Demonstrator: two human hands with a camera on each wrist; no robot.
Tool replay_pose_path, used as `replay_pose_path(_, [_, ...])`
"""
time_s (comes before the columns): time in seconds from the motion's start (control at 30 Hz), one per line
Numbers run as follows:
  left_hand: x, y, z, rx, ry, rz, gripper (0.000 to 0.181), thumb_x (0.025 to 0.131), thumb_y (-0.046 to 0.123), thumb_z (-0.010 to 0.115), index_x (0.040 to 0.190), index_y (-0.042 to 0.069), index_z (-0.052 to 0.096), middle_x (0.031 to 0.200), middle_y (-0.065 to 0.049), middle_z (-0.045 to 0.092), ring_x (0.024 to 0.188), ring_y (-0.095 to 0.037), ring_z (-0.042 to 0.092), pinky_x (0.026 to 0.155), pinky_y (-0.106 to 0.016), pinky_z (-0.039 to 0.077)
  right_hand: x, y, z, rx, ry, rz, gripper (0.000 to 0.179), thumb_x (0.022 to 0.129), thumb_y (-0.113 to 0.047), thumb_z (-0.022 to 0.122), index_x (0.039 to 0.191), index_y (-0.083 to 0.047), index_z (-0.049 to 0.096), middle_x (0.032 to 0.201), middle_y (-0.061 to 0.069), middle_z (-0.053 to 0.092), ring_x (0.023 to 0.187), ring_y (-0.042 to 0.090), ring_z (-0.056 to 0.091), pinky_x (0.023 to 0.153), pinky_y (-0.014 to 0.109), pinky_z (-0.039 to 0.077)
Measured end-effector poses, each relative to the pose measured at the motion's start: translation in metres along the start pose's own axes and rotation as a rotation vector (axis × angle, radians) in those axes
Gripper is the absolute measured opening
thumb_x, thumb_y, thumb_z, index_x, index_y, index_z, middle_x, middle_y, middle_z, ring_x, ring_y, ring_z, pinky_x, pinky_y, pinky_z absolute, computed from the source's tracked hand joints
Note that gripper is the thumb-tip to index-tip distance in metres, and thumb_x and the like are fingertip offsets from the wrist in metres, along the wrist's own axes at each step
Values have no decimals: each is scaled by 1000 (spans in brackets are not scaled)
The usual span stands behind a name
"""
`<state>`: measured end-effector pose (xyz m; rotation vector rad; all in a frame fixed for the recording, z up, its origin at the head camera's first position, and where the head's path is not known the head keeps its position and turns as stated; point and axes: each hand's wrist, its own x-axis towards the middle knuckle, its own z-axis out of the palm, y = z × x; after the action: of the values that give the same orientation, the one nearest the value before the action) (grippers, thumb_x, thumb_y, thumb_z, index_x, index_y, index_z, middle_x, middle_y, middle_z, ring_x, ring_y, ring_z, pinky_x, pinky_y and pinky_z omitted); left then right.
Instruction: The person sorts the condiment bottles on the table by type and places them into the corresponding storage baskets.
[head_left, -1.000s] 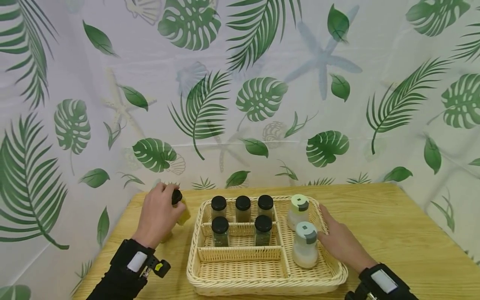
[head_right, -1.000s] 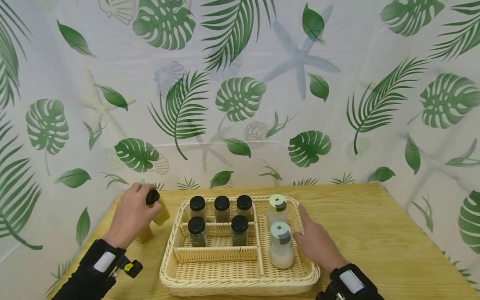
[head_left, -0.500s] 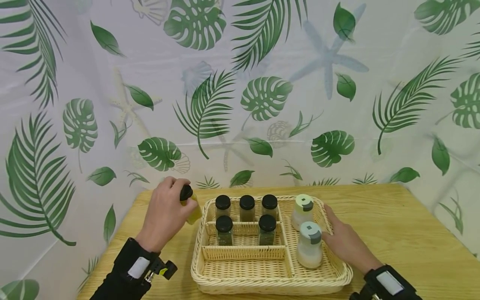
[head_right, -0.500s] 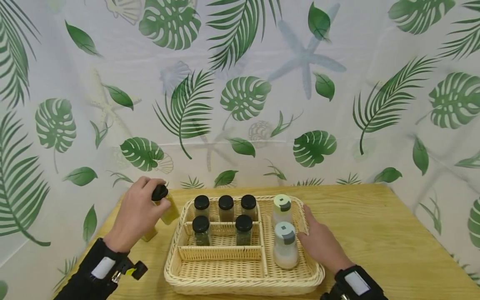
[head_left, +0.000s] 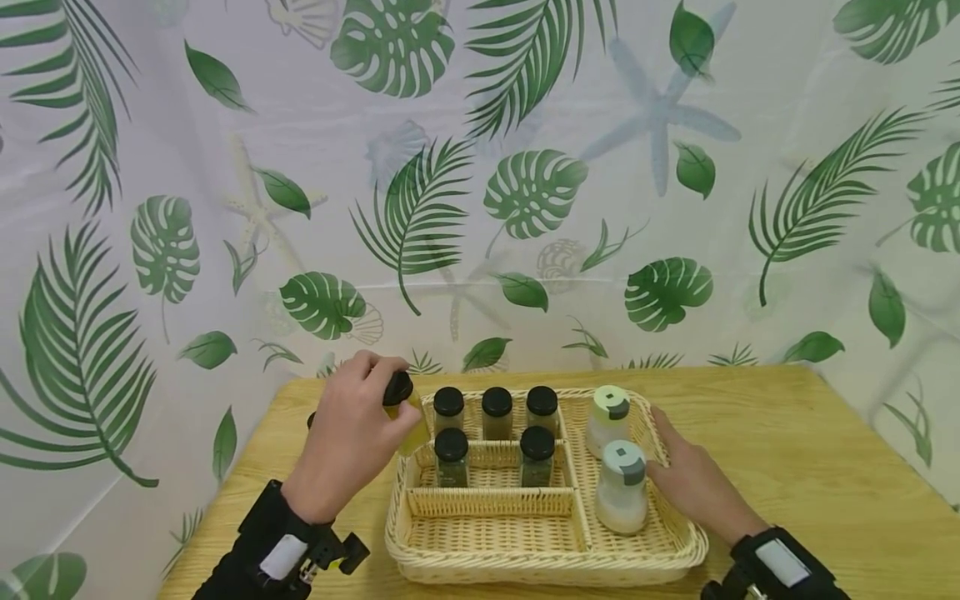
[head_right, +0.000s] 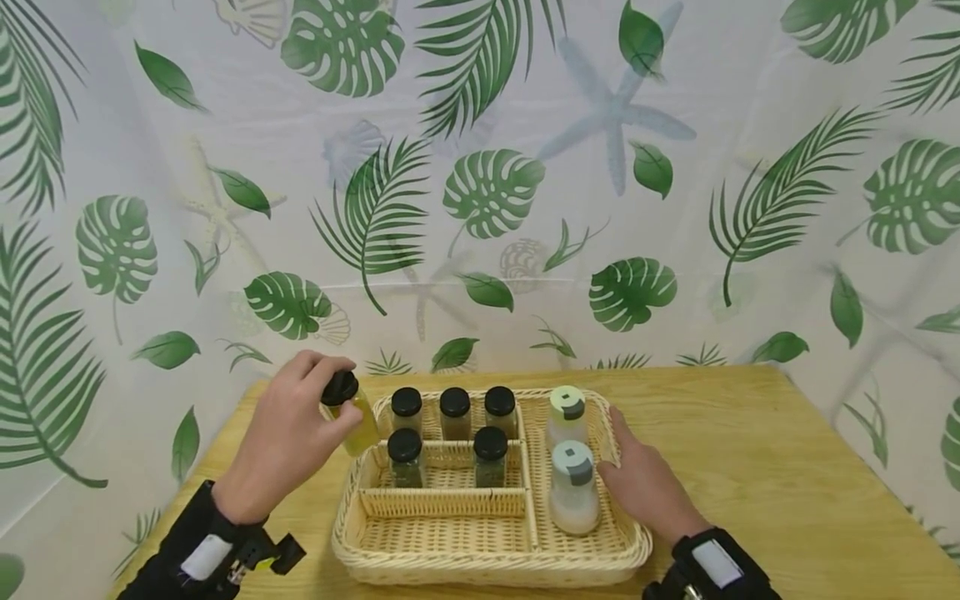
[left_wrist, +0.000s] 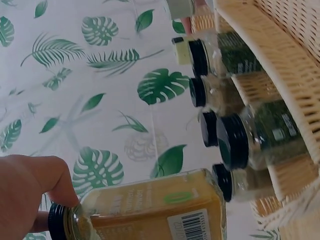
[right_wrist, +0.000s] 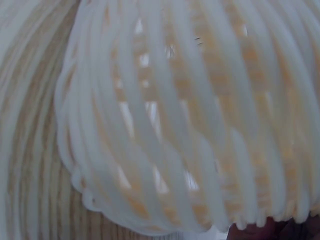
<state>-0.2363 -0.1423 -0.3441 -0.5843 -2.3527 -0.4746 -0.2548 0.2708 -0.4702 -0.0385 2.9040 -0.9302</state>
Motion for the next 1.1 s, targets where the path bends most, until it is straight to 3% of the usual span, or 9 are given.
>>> replay_pose_path(0.1, [0,10,-2,-13,-11,14,36,83,9,64,119,8,68,101,-7,59,81,-21,54,76,-35,47,0,-1,0,25,-11,9,85,98,-21,48,162,-12,-8,79,11,56,50,15,46,54,34,40])
replay_pose_path(0.17, [1,16,-3,-24,-19,29,37,83,8,64,119,8,68,102,-6,59,82,-20,53,77,-35,46,0,-1,-1,25,-7,3,85,99,-21,47,162,-13,-9,77,12,55,48,14,44,53,34,40])
replay_pose_path(0.33, [-1,30,-1,-46,-37,65,37,81,8,66,119,9,67,101,-4,58,82,-17,51,75,-32,45,0,-2,-2,23,7,-15,85,99,-21,47,162,-12,-8,115,31,61,50,15,46,54,34,39])
replay_pose_path(0.4, [-3,35,0,-52,-42,79,38,79,7,68,118,9,68,99,-3,57,81,-16,50,74,-31,45,0,-2,-2,18,3,-16,85,99,-21,48,162,-11,-8,119,32,60,52,15,48,56,34,39])
replay_pose_path(0.5, [-7,43,3,-57,-52,103,38,79,8,69,117,9,68,99,-2,57,82,-15,50,75,-31,45,0,-2,-2,4,-3,-7,85,99,-22,48,162,-10,-8,109,27,63,57,17,52,59,36,42])
replay_pose_path(0.57, [-9,48,5,-58,-58,117,37,80,9,70,117,10,68,101,-1,58,84,-14,51,77,-31,46,0,-1,-2,-18,2,-15,85,99,-22,48,162,-8,-7,122,35,60,73,24,62,68,40,48])
replay_pose_path(0.67, [-12,55,8,-66,-73,128,37,82,11,68,119,11,68,105,-1,58,87,-13,50,79,-28,46,0,-1,-1,-20,3,-21,84,99,-22,49,161,-6,-6,136,38,52,79,25,63,70,40,47])
replay_pose_path(0.87, [-16,70,15,-86,-142,143,37,84,13,66,121,14,67,107,0,56,91,-11,50,75,-23,48,0,-2,-2,6,-12,0,84,99,-22,48,162,-9,-7,108,24,64,62,18,54,60,34,40])
replay_pose_path(1.1, [-19,83,24,-117,-237,184,41,89,15,62,129,14,62,110,-2,54,86,-10,44,70,-22,41,0,-1,0,29,-10,9,85,98,-22,48,162,-11,-7,80,11,56,49,13,45,53,34,40])
